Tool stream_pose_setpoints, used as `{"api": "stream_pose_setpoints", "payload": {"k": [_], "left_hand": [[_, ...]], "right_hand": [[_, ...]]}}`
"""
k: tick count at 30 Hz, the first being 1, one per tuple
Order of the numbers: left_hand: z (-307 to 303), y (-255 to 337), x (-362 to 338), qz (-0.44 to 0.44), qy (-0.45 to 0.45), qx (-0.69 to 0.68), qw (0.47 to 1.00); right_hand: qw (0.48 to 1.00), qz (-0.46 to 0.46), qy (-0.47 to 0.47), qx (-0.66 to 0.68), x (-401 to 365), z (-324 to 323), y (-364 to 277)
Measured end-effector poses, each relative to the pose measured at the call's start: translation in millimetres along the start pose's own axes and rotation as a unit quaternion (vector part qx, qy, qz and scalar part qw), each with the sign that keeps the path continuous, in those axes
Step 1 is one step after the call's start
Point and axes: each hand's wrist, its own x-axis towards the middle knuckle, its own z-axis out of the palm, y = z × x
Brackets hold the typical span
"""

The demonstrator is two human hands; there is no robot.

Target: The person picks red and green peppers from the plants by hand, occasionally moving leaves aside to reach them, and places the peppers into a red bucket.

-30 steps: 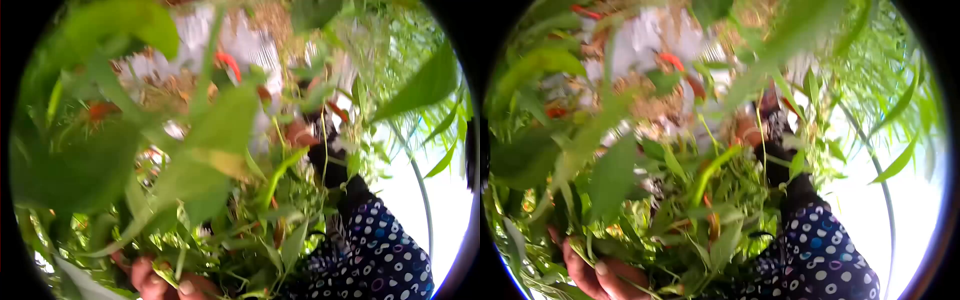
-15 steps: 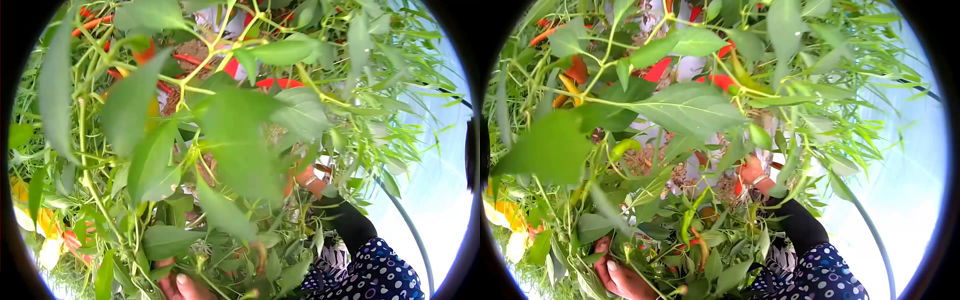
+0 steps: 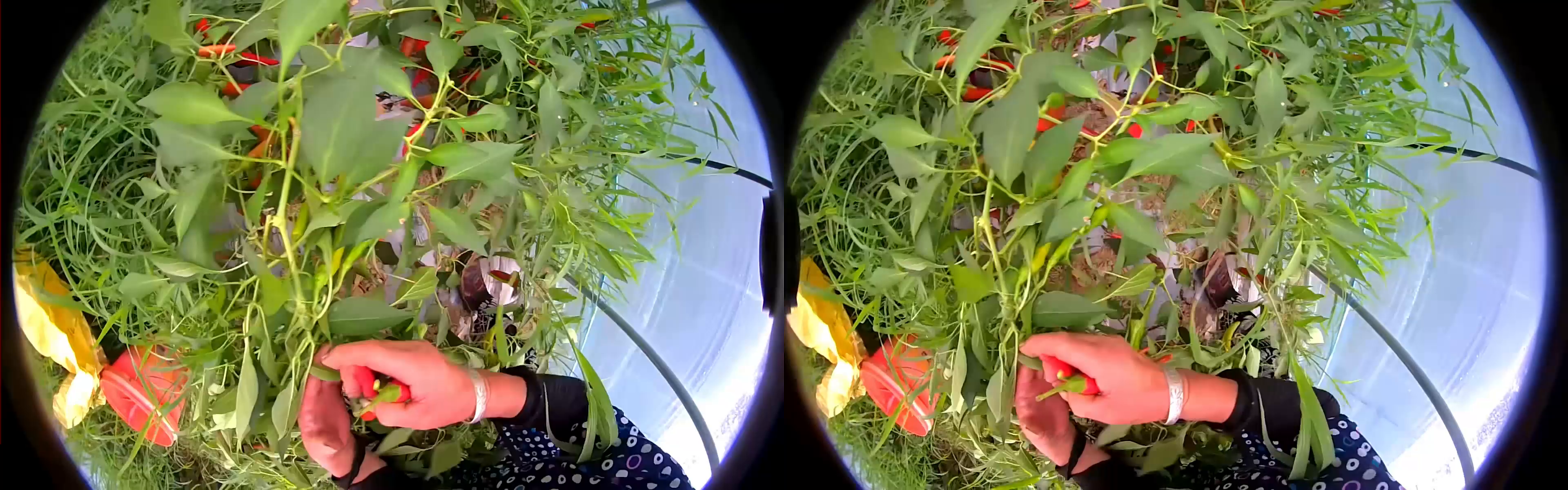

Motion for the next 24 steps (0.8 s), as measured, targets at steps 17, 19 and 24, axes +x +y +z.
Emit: {"api": "stream_pose_setpoints", "payload": {"k": [17,19,24], "left_hand": [[-7,-4,-20,-0.067,0.292,-0.102,0.949],[-21,-1,4,-0.030,-0.046,-0.097,0.994],[-11,3,11,-0.002,0.040,-0.119,0.992]], "right_hand": [[0.907,-0.095,-0.045,-0.408,30,38,-14],[0.951,-0.140,0.096,-0.259,23,6,4],[0.841,-0.003,0.517,0.157,26,-117,81]]}}
